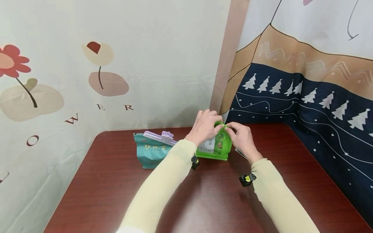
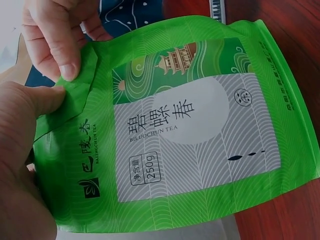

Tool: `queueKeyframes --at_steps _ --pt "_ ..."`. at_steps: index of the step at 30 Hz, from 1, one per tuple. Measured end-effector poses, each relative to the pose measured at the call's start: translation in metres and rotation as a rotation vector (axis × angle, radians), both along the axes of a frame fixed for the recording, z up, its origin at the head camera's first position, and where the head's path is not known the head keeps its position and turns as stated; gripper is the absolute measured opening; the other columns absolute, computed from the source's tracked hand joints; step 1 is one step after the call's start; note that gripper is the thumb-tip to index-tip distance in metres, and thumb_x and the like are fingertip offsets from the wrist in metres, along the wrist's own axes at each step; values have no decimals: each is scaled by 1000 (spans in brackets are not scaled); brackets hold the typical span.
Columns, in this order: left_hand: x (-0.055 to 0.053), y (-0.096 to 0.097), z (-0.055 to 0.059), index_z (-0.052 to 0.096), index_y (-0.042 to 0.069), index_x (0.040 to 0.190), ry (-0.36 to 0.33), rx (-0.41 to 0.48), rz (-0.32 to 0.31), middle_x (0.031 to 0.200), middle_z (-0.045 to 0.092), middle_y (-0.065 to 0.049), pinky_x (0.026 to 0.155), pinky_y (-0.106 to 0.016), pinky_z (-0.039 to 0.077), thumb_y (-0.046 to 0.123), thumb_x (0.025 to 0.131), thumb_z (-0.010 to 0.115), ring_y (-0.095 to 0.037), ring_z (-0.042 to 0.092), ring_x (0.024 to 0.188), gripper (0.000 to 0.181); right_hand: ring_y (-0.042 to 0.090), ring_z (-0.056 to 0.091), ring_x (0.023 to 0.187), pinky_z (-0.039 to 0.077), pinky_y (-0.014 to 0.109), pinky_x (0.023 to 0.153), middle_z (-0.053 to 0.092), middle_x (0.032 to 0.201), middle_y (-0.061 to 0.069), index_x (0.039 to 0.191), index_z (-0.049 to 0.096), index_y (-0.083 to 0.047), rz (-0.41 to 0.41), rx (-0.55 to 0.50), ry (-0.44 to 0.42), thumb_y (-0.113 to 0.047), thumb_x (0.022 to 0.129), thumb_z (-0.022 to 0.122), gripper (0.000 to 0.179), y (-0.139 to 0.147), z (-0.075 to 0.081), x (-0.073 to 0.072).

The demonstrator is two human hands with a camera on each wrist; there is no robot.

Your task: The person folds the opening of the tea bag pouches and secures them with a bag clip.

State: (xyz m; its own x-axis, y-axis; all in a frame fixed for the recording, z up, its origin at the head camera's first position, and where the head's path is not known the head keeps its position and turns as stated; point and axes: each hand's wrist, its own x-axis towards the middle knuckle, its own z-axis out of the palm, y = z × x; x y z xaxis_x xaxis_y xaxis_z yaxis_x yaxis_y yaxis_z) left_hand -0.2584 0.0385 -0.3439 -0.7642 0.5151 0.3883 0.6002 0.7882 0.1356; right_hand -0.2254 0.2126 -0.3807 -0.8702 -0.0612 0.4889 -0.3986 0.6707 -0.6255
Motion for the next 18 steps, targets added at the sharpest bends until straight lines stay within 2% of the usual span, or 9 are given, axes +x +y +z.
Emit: queueKeyframes --at_steps 5,11,18 --pt "1 1 0 76 24 106 22 -6 8 99 60 4 83 -35 37 35 101 67 -17 50 92 15 34 70 91 58 49 81 75 105 22 112 75 3 10 -13 -20 4 97 65 19 3 0 3" --pt "0 -5 2 73 20 106 26 36 -8 104 61 1 88 -35 40 38 98 72 -19 54 99 20 34 70 89 58 50 79 75 103 22 111 76 3 5 -16 -4 7 96 65 20 5 -1 2" --pt "-1 -12 4 67 15 105 6 78 79 97 63 0 87 -37 41 44 95 74 -20 57 95 32 33 71 92 58 49 80 76 105 21 113 76 2 -3 -20 -23 4 97 65 20 6 -2 1"
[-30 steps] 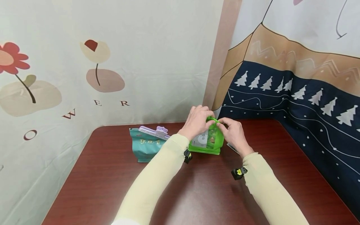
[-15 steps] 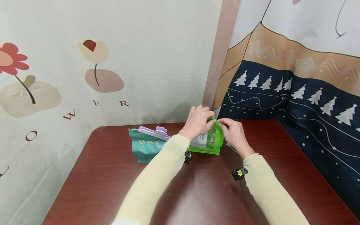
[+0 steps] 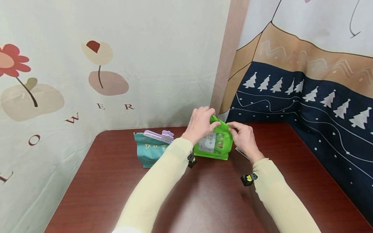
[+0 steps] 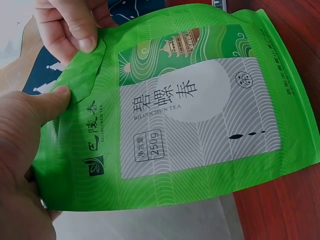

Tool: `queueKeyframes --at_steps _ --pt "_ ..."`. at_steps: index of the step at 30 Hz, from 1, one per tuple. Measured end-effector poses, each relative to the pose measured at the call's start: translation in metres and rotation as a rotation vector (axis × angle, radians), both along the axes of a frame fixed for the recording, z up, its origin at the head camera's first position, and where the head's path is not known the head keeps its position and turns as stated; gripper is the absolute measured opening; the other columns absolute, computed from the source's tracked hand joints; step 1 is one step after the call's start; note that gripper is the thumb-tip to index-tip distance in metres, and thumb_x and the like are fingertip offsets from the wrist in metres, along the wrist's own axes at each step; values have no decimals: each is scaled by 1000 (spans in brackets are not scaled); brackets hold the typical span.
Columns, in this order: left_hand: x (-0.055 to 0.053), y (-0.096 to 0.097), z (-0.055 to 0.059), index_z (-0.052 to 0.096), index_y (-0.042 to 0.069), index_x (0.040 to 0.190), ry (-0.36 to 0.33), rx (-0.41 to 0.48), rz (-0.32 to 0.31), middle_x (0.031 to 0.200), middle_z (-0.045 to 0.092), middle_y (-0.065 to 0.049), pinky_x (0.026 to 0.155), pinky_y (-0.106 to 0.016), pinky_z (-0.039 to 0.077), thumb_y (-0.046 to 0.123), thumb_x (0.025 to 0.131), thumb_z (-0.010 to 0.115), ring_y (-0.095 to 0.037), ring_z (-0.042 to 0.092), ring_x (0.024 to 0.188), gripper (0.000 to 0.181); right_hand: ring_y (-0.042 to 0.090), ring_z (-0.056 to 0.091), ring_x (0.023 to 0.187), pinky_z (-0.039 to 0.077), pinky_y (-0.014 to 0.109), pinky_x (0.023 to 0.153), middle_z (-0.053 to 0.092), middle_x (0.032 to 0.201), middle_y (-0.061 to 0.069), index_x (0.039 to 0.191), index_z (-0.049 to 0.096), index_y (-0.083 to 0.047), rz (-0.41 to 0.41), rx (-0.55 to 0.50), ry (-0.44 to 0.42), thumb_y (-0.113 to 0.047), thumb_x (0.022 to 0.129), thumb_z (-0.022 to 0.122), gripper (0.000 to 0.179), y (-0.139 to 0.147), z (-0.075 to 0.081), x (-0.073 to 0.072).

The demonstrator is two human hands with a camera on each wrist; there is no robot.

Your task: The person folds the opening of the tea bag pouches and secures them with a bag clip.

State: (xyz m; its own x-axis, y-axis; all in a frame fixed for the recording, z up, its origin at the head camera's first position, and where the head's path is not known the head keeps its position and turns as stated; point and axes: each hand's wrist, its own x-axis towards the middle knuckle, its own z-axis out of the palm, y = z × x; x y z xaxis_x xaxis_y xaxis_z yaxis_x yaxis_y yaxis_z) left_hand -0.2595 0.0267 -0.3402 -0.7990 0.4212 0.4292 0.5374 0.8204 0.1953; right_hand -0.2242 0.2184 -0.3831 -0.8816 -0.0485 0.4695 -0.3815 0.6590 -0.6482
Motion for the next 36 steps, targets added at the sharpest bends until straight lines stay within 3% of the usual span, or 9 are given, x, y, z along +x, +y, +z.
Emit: queueKeyframes --at_steps 10,17,28,36 --pt "2 1 -1 64 13 104 -92 106 50 96 60 -1 80 -29 52 43 91 79 -17 54 93 37 31 68 86 54 42 76 77 97 18 108 77 -1 -59 23 0 -3 97 69 13 2 -3 2" --pt "3 1 -4 63 9 99 -43 146 18 94 61 -4 78 -30 52 38 88 84 -19 55 90 37 31 68 84 53 43 75 76 94 17 106 77 -1 -70 27 32 -3 96 71 12 2 -5 2" --pt "2 0 -8 62 8 96 -16 175 -17 89 58 -4 76 -29 48 35 87 85 -19 53 86 37 36 68 95 55 49 85 74 106 22 120 72 2 5 13 -56 4 95 68 25 7 -3 7" --pt "1 0 -7 60 9 92 -24 181 -39 85 56 -3 72 -28 45 35 86 85 -19 52 82 36 35 69 95 56 47 84 73 112 21 123 71 2 41 15 -63 3 94 69 29 15 -3 11"
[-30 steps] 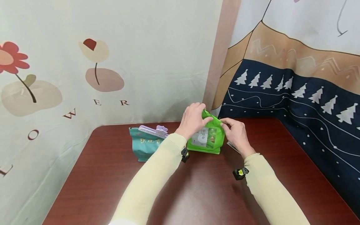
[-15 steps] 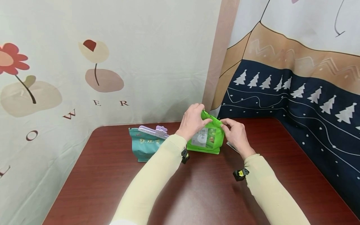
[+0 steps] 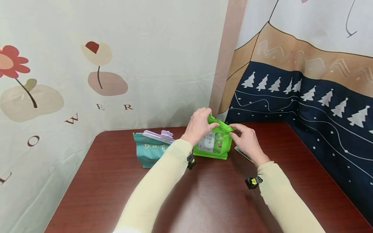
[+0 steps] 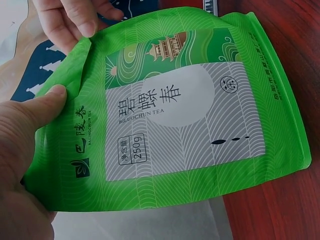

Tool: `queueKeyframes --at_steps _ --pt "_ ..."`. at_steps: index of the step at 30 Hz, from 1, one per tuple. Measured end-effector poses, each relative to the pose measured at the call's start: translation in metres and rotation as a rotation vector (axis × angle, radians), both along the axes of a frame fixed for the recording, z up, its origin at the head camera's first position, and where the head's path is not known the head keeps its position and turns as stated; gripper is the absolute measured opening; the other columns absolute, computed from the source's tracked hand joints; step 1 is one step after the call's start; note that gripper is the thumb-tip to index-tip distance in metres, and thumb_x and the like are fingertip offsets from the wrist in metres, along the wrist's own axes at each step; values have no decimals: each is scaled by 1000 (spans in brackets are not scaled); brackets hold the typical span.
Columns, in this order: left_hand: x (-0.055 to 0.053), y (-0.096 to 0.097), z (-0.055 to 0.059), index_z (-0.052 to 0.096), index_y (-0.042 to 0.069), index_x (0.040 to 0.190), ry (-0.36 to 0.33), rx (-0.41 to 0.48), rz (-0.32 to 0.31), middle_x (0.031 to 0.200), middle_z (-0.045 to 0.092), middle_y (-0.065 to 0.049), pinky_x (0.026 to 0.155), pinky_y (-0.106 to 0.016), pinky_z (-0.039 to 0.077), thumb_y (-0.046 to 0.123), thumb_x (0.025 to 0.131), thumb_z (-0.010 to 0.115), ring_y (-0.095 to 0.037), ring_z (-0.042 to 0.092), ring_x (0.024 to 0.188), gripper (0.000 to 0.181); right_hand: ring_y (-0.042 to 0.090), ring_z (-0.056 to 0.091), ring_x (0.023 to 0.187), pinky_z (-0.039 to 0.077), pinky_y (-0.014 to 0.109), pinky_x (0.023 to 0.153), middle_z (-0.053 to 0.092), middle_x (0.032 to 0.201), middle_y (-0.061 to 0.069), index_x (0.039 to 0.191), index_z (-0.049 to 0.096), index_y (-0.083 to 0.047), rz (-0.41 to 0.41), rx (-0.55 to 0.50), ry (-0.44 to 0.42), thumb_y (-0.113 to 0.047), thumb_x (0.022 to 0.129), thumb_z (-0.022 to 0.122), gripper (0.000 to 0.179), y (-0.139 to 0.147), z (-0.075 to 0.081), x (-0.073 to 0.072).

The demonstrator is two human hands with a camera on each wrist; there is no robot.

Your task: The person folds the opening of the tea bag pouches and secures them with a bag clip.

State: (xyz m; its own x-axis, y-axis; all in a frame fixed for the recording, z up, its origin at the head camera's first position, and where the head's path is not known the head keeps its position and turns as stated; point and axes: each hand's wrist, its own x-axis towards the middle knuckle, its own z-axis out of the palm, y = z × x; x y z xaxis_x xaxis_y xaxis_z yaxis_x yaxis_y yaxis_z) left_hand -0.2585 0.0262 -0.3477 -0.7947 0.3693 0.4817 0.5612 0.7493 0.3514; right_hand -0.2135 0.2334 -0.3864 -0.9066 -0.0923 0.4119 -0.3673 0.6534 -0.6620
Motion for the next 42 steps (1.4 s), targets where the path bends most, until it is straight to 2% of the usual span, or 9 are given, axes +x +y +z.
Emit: queueKeyframes --at_steps 7,17,28,42 --pt "1 -1 1 60 10 92 -33 6 4 86 56 -2 72 -28 46 35 86 85 -18 52 83 36 35 68 97 56 50 85 70 116 20 124 70 2 8 9 -11 0 95 68 29 7 -2 3" --pt "0 1 1 60 11 92 -59 8 12 86 55 -1 71 -26 46 37 86 85 -17 52 83 36 37 66 102 55 53 89 69 117 20 122 70 2 -23 40 -46 -1 97 67 26 21 -12 8" --pt "1 -1 2 59 10 91 -47 9 4 84 55 -3 71 -27 45 36 85 86 -18 51 83 38 40 66 107 55 56 92 69 117 22 122 70 4 -45 76 -41 1 95 68 28 42 -28 15" --pt "-2 -1 1 60 10 92 -54 -6 10 84 56 -2 71 -27 45 37 86 85 -18 51 83 37 44 62 113 50 59 95 66 122 25 126 67 4 -100 150 -120 -3 97 67 30 62 -41 23"
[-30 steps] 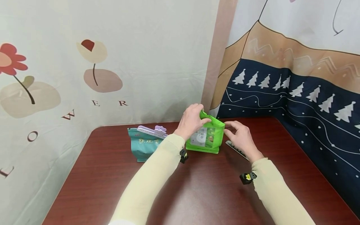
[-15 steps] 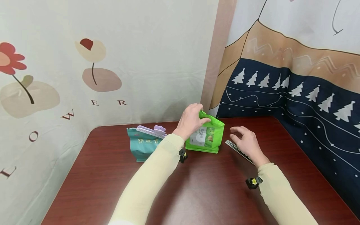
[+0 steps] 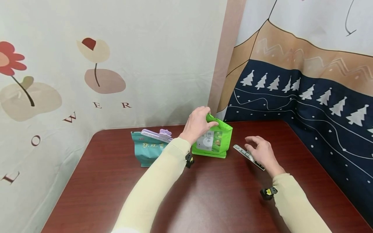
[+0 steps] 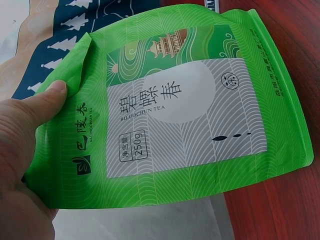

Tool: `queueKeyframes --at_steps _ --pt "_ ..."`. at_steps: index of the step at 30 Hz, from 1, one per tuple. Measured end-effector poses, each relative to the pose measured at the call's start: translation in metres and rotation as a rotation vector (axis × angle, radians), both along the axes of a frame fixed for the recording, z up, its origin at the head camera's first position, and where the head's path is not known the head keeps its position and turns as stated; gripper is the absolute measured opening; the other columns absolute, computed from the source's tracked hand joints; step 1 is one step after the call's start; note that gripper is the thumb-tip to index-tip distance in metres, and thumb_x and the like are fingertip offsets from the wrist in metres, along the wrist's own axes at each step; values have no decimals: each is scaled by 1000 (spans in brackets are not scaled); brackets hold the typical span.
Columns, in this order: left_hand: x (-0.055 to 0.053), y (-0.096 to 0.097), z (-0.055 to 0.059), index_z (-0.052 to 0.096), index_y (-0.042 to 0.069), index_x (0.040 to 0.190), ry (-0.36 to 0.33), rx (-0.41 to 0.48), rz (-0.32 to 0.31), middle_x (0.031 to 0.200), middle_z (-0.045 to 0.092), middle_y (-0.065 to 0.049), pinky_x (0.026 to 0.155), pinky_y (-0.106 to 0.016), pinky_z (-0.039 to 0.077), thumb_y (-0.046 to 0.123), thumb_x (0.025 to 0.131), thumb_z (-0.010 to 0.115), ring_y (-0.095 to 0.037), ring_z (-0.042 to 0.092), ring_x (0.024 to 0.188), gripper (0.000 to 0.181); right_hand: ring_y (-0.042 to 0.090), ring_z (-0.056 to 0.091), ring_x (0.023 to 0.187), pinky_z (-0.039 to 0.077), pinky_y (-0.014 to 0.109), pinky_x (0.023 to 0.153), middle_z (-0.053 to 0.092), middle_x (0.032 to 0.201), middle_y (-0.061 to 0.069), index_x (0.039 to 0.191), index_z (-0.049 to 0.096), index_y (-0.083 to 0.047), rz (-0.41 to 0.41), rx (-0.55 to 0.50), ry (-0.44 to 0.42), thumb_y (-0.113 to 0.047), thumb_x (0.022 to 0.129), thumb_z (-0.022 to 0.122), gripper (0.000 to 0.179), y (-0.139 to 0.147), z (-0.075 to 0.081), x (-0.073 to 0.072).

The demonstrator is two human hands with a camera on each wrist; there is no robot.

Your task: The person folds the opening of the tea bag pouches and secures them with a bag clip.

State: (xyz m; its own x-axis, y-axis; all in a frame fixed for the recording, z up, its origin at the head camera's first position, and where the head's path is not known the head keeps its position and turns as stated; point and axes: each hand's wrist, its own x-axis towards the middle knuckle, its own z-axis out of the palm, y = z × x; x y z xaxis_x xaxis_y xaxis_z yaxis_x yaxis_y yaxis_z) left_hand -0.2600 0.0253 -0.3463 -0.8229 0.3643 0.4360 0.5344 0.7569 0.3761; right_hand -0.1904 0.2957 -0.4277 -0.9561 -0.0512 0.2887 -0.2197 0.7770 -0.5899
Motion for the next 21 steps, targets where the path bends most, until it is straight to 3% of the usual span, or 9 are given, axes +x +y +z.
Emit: queueKeyframes --at_steps 12,21 --pt "0 -1 2 63 12 94 51 -67 34 85 58 0 79 -32 46 46 84 85 -19 52 85 41 45 59 109 47 60 95 63 125 28 126 67 4 -68 56 -68 -7 97 66 32 9 -6 3" --pt "-1 -2 2 63 12 95 49 -62 39 86 58 0 80 -32 46 45 84 85 -19 53 87 41 48 57 110 46 61 96 59 128 31 127 64 8 -99 88 -136 -8 97 66 34 15 -13 6"
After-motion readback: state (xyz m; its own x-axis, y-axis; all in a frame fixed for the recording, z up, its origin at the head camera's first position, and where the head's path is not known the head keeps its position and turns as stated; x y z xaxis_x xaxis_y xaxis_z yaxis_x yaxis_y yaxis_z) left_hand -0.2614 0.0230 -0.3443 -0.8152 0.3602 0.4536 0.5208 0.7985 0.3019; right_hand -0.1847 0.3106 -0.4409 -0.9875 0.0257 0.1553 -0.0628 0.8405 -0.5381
